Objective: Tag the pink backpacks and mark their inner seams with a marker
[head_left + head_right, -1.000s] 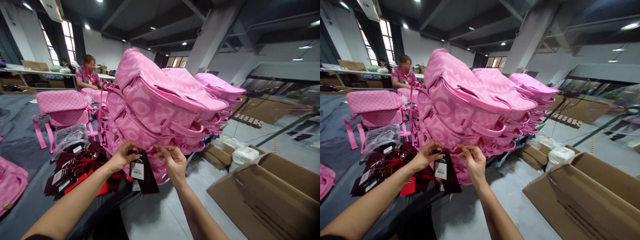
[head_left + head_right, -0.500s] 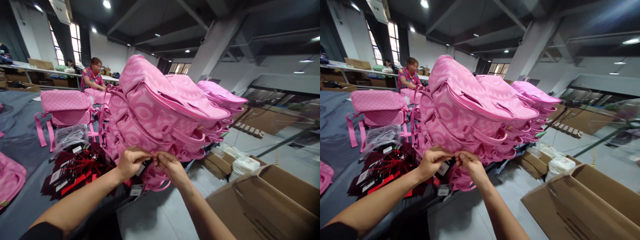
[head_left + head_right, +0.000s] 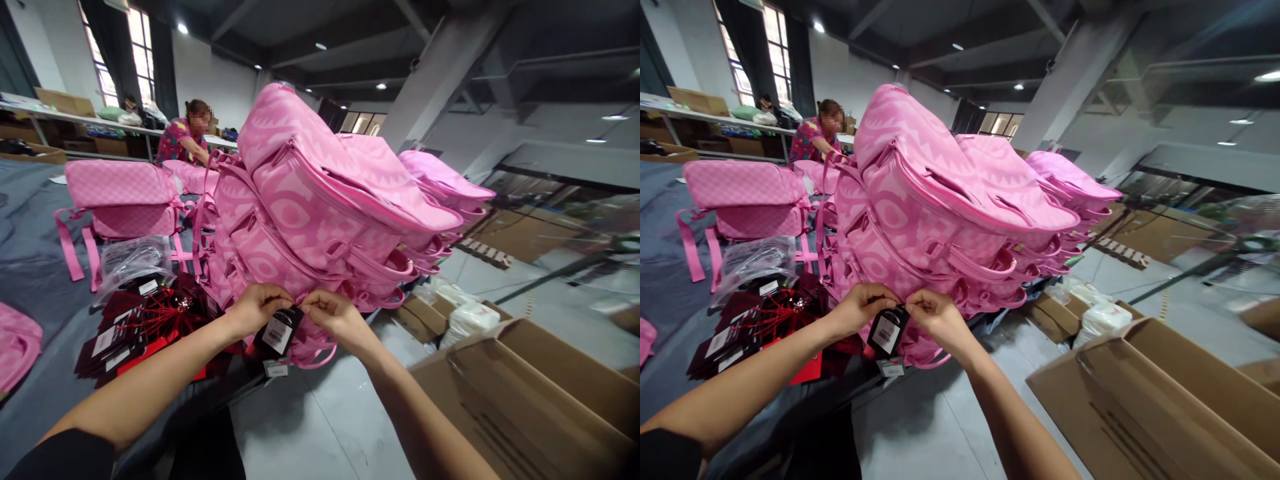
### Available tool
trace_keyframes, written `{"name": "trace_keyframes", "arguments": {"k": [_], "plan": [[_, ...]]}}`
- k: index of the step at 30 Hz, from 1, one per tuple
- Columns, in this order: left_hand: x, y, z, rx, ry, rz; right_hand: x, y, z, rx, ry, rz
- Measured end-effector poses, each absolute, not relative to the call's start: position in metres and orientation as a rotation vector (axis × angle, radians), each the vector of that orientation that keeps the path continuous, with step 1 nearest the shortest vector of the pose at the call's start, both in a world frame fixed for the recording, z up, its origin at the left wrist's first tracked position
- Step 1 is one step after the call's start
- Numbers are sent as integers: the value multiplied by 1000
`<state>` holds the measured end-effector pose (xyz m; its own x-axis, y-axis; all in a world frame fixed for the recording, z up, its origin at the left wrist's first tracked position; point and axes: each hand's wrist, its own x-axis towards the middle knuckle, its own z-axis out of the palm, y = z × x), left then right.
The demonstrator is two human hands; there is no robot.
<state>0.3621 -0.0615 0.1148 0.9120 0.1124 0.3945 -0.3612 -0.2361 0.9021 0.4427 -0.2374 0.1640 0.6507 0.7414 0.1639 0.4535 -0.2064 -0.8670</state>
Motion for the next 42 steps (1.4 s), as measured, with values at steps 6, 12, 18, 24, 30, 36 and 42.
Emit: {"name": "trace_keyframes", "arguments": {"k": [6, 12, 18, 24, 30, 36, 42], "plan": [[359, -64, 119, 1958, -210, 509, 435, -238, 165, -1910, -1040, 213], [359, -66, 119, 2096, -217, 516, 435, -240, 160, -1917, -1071, 208], [358, -64, 120, 2150, -222, 506, 434, -240, 159, -1919, -1049, 197], [359, -65, 122, 2216, -195, 478, 434, -241, 157, -1946, -1082, 213], [361, -66, 130, 2358, -218, 418, 436, -243, 155, -1993, -1166, 180], [361, -65, 133, 2383, -261, 425, 440, -244, 151, -2012, -1117, 153], [362, -65, 130, 2395, -303, 407, 440, -246, 151, -2008, -1081, 162]]}}
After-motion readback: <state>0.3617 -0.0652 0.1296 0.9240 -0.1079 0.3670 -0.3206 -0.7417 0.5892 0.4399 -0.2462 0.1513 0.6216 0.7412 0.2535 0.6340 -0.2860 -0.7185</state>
